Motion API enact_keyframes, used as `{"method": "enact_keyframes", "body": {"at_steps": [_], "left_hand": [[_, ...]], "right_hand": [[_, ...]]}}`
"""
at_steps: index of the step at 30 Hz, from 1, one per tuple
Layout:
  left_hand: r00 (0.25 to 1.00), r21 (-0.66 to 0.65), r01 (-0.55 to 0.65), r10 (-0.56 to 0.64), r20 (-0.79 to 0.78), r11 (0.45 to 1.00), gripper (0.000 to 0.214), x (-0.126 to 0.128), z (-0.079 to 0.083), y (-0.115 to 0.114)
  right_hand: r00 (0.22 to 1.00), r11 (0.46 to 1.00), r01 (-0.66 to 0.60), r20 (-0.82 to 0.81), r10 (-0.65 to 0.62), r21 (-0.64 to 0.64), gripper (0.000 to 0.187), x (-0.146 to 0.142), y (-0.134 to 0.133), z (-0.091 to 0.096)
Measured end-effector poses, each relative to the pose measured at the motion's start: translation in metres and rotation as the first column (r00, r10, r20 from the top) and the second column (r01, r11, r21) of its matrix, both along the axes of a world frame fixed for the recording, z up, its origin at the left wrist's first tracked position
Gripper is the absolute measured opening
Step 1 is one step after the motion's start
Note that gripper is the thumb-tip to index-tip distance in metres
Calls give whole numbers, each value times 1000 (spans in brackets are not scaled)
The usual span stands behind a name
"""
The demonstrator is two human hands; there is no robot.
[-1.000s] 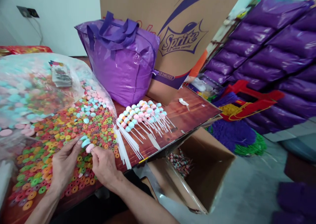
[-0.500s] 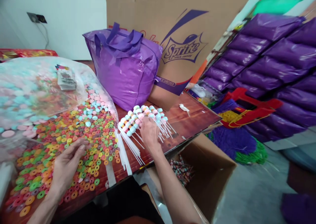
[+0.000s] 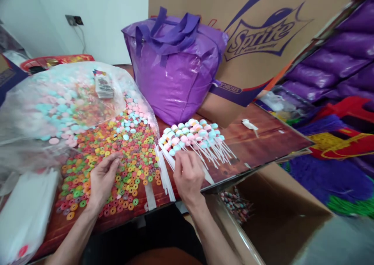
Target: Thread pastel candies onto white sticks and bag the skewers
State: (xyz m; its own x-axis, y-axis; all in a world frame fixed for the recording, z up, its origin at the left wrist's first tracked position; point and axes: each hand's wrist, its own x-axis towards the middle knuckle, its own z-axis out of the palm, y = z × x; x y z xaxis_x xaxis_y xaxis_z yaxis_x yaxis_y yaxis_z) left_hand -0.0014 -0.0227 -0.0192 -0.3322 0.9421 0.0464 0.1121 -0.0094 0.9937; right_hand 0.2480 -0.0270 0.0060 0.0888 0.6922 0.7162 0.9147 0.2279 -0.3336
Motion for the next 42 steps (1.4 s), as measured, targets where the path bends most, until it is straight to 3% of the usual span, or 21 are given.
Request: {"method": "enact_keyframes", "body": {"at_steps": [2, 6, 10, 13, 15, 17, 19, 22, 24, 30, 36, 38, 40, 42], "left_hand": [[999, -4, 9, -9, -53, 1000, 37, -4, 1, 5], [938, 26, 73, -60, -342, 997, 31, -15, 19, 33], [673, -89, 92, -128, -728, 992, 30, -15, 40, 79], [519, -215, 0, -184, -835, 977, 27, -3, 41, 103], [467, -235, -42, -188, -864, 971, 23, 3, 35, 109], [482, -205, -19, -170, -859, 979, 21, 3, 28, 109], [550, -139, 38, -137, -824, 990, 21, 0, 24, 109], [661, -72, 134, -143, -736, 988, 19, -4, 24, 118], [677, -83, 193, -194, -710, 978, 18, -2, 26, 130], [428, -223, 270, -324, -844, 937, 19, 21, 24, 161], [389, -236, 253, -322, -863, 938, 23, 27, 21, 162], [447, -203, 268, -309, -839, 942, 20, 24, 22, 157], [628, -132, 296, -297, -719, 946, 16, 21, 23, 148], [840, -57, 313, -304, -449, 948, 22, 17, 23, 133]], "right_hand": [[994, 984, -54, 82, 68, -167, 16, -10, -5, -16], [967, 926, 108, 256, -13, -363, 10, -20, -2, -42], [932, 871, 221, 359, -56, -439, 11, -25, 5, -44], [911, 823, 276, 409, -58, -497, 12, -29, 8, -37], [913, 789, 284, 404, -50, -544, 12, -29, 9, -33], [929, 767, 270, 368, -47, -583, 11, -28, 9, -31], [946, 771, 249, 319, -63, -586, 14, -26, 7, -31], [967, 828, 201, 239, -83, -524, 19, -25, 3, -32], [979, 863, 161, 187, -79, -479, 21, -25, -1, -32], [1000, 920, -2, 9, 7, -392, 27, -29, -8, -34], [970, 910, -201, -203, 133, -362, 25, -36, -13, -30], [947, 900, -262, -271, 171, -348, 23, -41, -13, -27], [918, 885, -320, -343, 201, -338, 22, -47, -13, -23], [886, 869, -364, -413, 212, -336, 21, -52, -12, -20]]}}
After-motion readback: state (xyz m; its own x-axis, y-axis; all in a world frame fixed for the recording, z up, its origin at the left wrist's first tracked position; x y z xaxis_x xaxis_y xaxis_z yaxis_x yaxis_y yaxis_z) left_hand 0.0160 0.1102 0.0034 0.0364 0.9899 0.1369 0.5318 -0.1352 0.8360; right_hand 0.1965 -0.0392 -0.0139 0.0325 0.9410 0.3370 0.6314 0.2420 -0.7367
